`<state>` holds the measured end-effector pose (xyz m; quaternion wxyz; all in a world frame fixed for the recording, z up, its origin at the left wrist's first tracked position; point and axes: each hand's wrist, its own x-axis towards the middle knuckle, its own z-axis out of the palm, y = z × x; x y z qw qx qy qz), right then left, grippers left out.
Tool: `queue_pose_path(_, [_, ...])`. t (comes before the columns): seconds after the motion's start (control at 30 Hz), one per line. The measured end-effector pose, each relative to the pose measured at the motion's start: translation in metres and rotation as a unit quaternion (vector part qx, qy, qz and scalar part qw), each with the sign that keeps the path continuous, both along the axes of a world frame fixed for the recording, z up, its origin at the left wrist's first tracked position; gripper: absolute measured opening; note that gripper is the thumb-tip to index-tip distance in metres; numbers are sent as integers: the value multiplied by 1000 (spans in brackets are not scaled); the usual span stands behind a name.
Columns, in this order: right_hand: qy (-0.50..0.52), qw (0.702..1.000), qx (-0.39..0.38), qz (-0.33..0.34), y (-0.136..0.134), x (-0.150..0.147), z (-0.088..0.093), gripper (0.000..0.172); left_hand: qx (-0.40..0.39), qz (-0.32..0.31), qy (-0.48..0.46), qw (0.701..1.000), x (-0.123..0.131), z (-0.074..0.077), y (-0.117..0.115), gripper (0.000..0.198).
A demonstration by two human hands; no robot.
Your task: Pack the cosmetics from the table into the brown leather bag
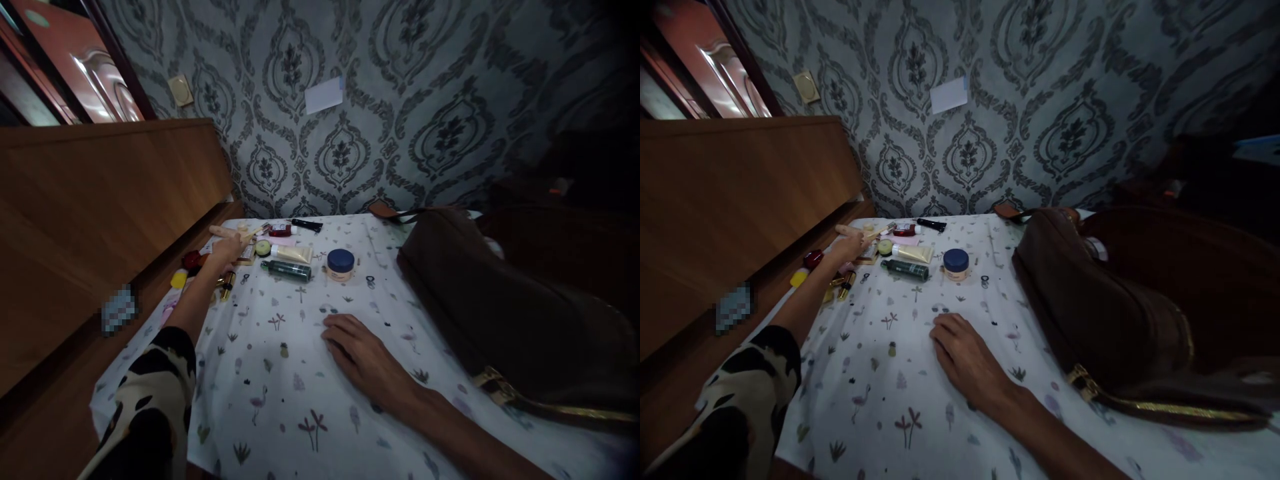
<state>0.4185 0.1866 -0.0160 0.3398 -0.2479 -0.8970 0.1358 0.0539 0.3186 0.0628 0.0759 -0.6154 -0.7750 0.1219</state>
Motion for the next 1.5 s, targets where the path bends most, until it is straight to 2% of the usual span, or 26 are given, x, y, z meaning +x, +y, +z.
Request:
queue_pose_path(0.1, [-3, 1000, -4, -1, 0, 1, 0, 17, 43, 2, 29, 999, 12, -11, -25, 67])
queue_pose_path(0.2, [-2, 1000, -5, 0, 0, 1, -1, 17, 66, -27, 54, 996, 14, -18, -46, 67])
queue_pose_path(0.4, [-5, 1000, -3, 1, 1, 0, -2, 16, 59, -118, 135, 982, -11, -14, -65, 68])
queue_pose_path(0.5, [-6, 1000, 5, 3, 1, 1, -2, 16, 54, -128, 101, 985, -18, -11, -65, 58])
queue_pose_path(0.63, [-5, 1000, 11, 6, 0, 1, -1, 17, 59, -143, 52, 987, -9, -11, -55, 52])
queue_pose_path(0.83, [8, 1000, 12, 7, 0, 1, -2, 17, 17, -126, 7, 992, 5, -19, -26, 72])
queue_pose_path(1.0, [-2, 1000, -2, 9, 0, 0, 0, 18, -15, -97, -10, 995, 7, -14, -14, 81])
queue_pose_path(1.27, [-2, 1000, -11, 12, -1, 0, 3, 19, 18, -46, 10, 999, 29, -9, -20, 68])
queue_pose_path(1.5, [-8, 1000, -3, 8, 0, 0, -1, 18, 35, -79, 8, 996, 34, -11, -36, 44])
